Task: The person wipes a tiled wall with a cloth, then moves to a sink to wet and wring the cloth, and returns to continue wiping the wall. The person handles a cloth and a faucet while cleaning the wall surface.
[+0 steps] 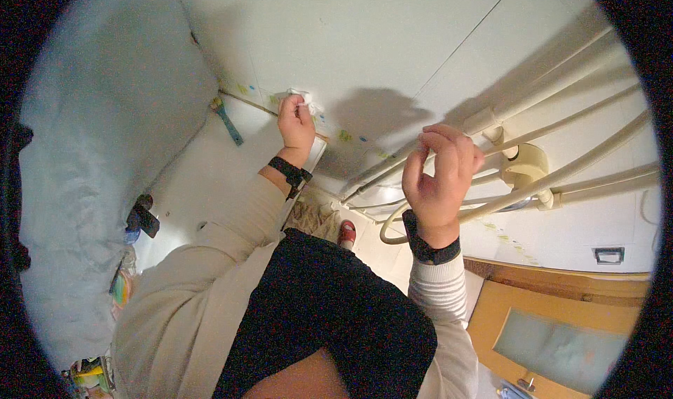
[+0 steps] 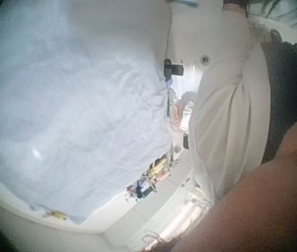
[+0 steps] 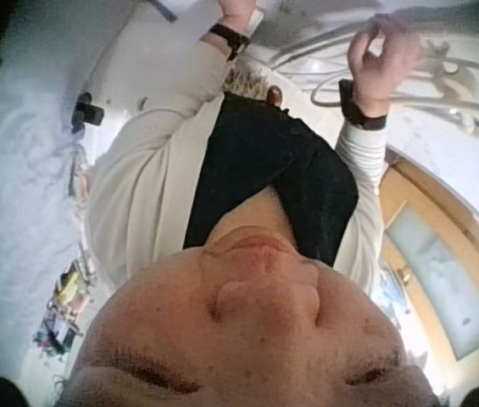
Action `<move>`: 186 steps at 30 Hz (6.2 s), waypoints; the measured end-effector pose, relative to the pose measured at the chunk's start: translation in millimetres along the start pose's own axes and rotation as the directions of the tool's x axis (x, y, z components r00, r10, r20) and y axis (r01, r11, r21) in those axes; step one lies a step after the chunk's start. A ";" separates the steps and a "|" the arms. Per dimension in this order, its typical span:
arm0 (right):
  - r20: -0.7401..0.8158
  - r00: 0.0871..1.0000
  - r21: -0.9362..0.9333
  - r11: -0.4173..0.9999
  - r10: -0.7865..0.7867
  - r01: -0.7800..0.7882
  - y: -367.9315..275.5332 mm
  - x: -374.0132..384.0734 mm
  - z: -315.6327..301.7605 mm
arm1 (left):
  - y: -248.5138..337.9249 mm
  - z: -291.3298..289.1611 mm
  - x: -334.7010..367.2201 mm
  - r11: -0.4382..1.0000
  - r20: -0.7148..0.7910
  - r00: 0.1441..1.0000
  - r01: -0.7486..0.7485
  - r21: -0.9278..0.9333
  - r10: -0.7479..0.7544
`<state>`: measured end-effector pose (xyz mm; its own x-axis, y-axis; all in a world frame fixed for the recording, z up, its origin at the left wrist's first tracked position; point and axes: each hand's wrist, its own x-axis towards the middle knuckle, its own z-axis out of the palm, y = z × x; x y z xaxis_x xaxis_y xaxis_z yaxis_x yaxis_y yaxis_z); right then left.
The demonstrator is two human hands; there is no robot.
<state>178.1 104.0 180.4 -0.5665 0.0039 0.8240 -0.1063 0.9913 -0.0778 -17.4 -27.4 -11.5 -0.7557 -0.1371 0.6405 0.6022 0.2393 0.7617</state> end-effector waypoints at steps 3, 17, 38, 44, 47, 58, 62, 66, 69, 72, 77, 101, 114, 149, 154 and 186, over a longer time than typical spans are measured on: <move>0.072 0.995 0.057 0.996 0.071 -0.075 -5.6 -9.8 15.6 | 12.5 8.7 -17.6 0.995 0.170 0.981 -0.100 0.000 0.098; -0.353 0.863 -0.161 0.886 0.360 -0.436 14.8 -51.6 47.4 | 8.9 -7.7 14.7 0.981 0.008 1.000 -0.006 -0.193 0.007; -0.338 0.880 -0.082 0.921 0.333 -0.380 12.8 -43.4 38.4 | 12.6 -23.7 62.7 0.667 0.422 0.559 -0.726 -0.168 0.714; -0.307 0.901 -0.019 0.944 0.307 -0.328 -3.6 -28.5 52.2 | -9.5 -19.1 54.0 0.627 0.473 0.494 -0.759 -0.175 0.729; -0.295 0.913 -0.034 0.952 0.281 -0.304 -11.0 -24.3 49.9 | -33.5 -31.0 41.0 0.715 0.755 0.400 -0.688 -0.128 0.519; -0.169 0.962 0.026 0.976 0.217 -0.216 -13.2 -35.3 33.6 | -23.4 -32.4 8.8 0.935 0.352 0.905 0.313 -0.168 -0.240; -0.162 0.958 0.049 0.972 0.236 -0.231 -13.3 -40.4 34.4 | -10.7 -19.9 -1.8 0.937 0.353 0.888 0.341 -0.075 -0.295; -0.157 0.958 0.061 0.970 0.241 -0.234 -16.6 -41.2 41.0 | 1.4 -6.7 -21.0 1.000 0.407 0.913 -0.016 -0.010 0.019; -0.138 0.968 0.038 0.977 0.212 -0.209 -16.4 -36.5 43.0 | 1.1 -4.2 -29.3 0.998 0.412 0.911 0.046 -0.051 -0.021; -0.093 0.977 0.009 0.981 0.194 -0.194 -12.7 -32.3 36.4 | -11.1 -9.7 -25.6 0.935 0.317 0.903 0.338 -0.106 -0.291; 0.102 0.929 0.297 0.881 0.355 -0.369 -17.3 -46.8 44.5 | -17.5 -12.7 -16.4 0.727 0.462 0.732 0.645 -0.233 -0.501; 0.700 0.134 0.358 -0.182 0.702 -0.916 -44.2 -66.4 219.1 | -3.6 -34.2 27.8 0.862 0.663 0.620 0.501 0.077 -0.419; 0.698 0.064 0.317 -0.228 0.713 -0.921 -42.5 -81.4 233.8 | -26.0 -24.3 10.1 0.913 0.637 0.669 0.380 0.150 -0.383; 0.378 0.883 -0.198 0.956 0.277 -0.215 -48.8 25.9 172.2 | 53.1 -29.4 80.1 0.937 0.420 0.888 0.290 -0.192 -0.189; 0.592 0.750 -0.128 0.953 0.295 -0.273 -55.0 -20.9 215.5 | -7.1 -35.6 46.0 0.884 0.548 0.734 0.466 0.023 -0.401; 0.757 0.629 0.639 -0.407 0.179 -0.653 -73.7 7.7 109.2 | 79.7 -204.7 100.6 0.907 0.653 0.731 0.389 -0.162 -0.196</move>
<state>92.3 16.6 131.2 -0.9936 0.0800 0.0795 -0.1087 -0.4905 -0.8646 7.3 -218.8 133.8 -0.8391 0.4807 0.2545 0.2943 0.0078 0.9557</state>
